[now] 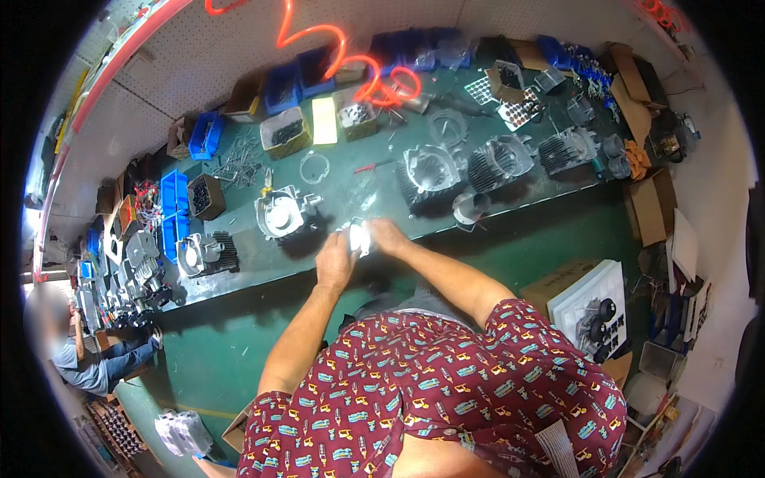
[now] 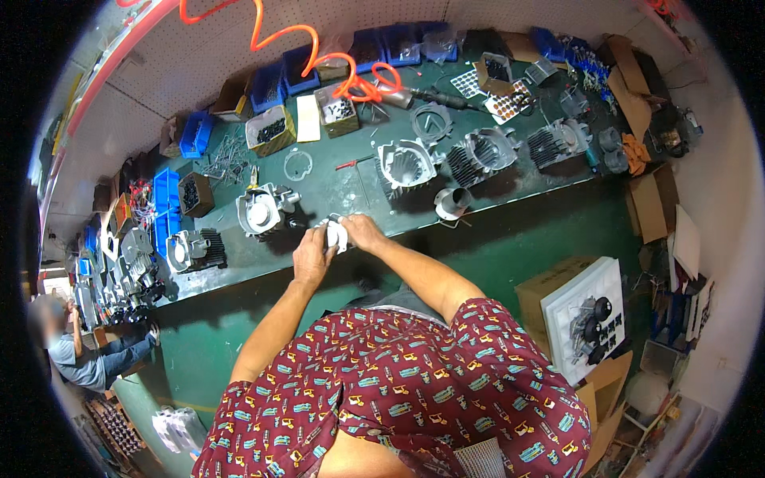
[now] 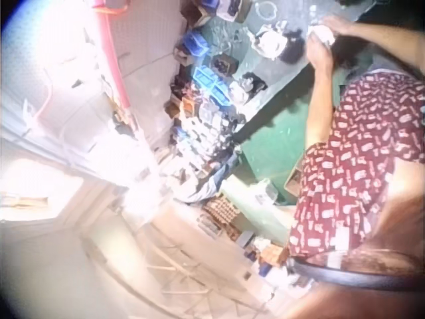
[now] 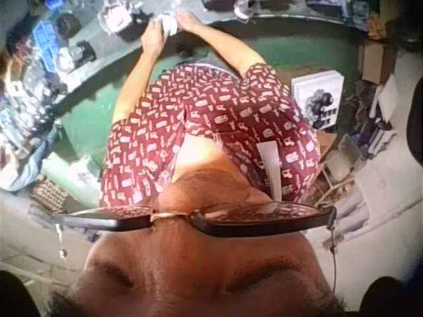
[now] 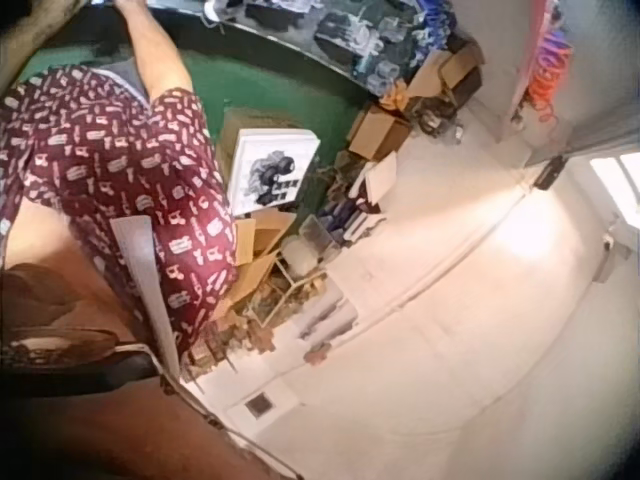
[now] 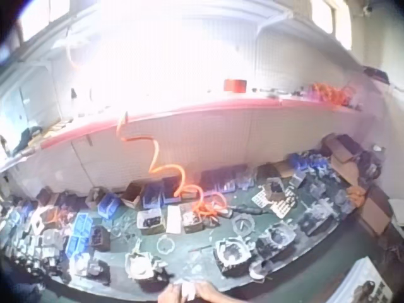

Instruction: The person assembles small electrical components on a workbench. They place circular metal parts into housings, insert screws, and use a power drill to fasten them. The person then uses a pneumatic air gun to clean the assembled units.

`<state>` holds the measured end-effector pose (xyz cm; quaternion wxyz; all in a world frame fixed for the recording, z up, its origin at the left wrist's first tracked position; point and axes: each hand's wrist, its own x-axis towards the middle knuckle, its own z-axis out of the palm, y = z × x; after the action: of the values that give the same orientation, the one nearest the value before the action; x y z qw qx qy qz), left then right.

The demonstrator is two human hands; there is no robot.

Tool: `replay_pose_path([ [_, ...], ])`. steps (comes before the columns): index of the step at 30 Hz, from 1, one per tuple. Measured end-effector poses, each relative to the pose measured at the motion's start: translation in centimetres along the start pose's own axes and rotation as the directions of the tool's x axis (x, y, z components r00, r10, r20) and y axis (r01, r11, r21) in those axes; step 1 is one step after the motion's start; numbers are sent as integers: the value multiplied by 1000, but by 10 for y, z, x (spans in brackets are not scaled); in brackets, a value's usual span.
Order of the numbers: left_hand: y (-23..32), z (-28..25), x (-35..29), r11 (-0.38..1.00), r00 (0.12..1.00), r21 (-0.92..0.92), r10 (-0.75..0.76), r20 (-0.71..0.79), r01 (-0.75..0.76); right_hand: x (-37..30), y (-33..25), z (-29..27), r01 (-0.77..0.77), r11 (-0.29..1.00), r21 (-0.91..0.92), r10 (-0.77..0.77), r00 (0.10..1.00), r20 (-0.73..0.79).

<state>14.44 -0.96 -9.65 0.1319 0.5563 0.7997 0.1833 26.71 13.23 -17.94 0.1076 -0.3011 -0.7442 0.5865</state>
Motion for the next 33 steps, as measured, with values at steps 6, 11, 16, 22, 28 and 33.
replay_pose_path([
  [6, 40, -60, -10, 991, 993, -67, 119, -4, -119, -26, -83, -66, 435, 899, -46, -422, 890, 173],
  [11, 123, -104, 2, 984, 983, -9, 177, 46, -177, -19, -120, -144, 455, 890, 10, -421, 814, 401],
  [16, 199, -101, 13, 996, 995, 9, 93, -31, -93, -15, -132, -208, 397, 910, 115, -395, 752, 528],
  [22, 253, -91, 25, 1000, 996, 20, -12, -84, 14, 3, -141, -248, 603, 797, 29, -466, 585, 664],
  [28, 262, -85, 29, 996, 989, 0, -92, -116, 92, 12, -142, -258, 623, 781, 39, -460, 532, 711],
  [33, 256, -79, 23, 976, 959, -153, -188, -213, 157, 46, -142, -290, 445, 890, -100, -347, 802, 487],
])
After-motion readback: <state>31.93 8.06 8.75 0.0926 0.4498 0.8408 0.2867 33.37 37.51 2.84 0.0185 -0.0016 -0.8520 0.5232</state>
